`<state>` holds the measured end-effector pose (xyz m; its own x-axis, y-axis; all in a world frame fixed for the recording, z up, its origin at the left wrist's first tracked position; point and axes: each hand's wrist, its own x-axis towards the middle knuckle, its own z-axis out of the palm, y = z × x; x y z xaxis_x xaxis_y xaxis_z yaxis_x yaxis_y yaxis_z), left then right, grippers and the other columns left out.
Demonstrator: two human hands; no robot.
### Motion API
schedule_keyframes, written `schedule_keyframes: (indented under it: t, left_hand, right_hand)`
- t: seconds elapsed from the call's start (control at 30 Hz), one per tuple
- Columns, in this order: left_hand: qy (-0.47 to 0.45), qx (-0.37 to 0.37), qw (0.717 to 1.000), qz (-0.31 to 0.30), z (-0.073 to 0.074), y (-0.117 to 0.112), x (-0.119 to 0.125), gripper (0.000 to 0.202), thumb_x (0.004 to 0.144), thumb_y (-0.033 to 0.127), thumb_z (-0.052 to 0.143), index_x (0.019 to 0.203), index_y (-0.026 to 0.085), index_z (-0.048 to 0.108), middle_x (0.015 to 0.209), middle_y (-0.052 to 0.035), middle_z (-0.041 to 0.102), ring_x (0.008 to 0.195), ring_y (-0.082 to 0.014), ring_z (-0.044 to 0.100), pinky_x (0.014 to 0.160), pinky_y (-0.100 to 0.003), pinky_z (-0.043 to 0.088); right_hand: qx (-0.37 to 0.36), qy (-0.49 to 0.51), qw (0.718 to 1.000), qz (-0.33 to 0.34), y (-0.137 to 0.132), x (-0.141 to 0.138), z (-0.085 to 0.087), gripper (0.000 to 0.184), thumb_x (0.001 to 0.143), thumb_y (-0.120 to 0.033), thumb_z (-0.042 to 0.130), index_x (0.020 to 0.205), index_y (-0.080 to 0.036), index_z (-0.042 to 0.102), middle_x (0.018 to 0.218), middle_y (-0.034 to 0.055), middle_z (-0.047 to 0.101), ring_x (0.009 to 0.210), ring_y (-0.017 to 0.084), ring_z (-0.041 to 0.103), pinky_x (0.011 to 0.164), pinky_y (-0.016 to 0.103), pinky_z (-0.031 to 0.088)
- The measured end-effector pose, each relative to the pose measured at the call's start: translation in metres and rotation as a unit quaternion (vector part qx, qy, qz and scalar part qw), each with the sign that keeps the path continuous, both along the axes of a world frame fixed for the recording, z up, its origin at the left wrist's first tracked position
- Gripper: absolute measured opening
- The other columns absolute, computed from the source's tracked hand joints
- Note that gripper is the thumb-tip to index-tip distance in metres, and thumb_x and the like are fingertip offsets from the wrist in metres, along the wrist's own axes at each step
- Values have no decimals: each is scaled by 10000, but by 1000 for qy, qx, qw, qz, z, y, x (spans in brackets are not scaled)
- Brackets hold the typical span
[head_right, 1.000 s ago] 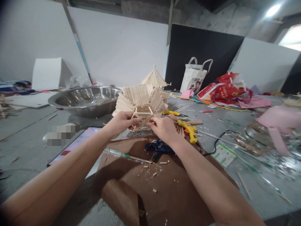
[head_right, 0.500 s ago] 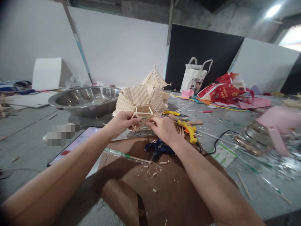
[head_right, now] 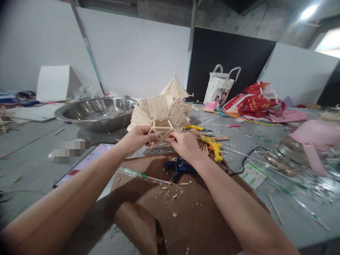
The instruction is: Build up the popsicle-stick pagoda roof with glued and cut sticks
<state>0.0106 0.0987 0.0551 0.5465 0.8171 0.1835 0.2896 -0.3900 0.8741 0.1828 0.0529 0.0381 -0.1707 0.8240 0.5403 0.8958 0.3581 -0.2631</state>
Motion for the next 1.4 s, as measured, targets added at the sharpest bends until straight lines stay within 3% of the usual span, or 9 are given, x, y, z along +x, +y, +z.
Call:
schedule_keyframes:
  t: [1.4]
  left_hand:
    - [8, 6, 1000, 0, 0, 0, 0, 254, 680, 375, 523, 641, 126, 551, 564, 5, 518, 469, -52, 443, 445, -179, 365]
  right_hand:
    - [4, 1, 1000, 1, 1, 0, -1, 246, 765, -383, 451, 785, -211, 625, 678, 29, 645, 666, 156, 573, 618, 242, 373]
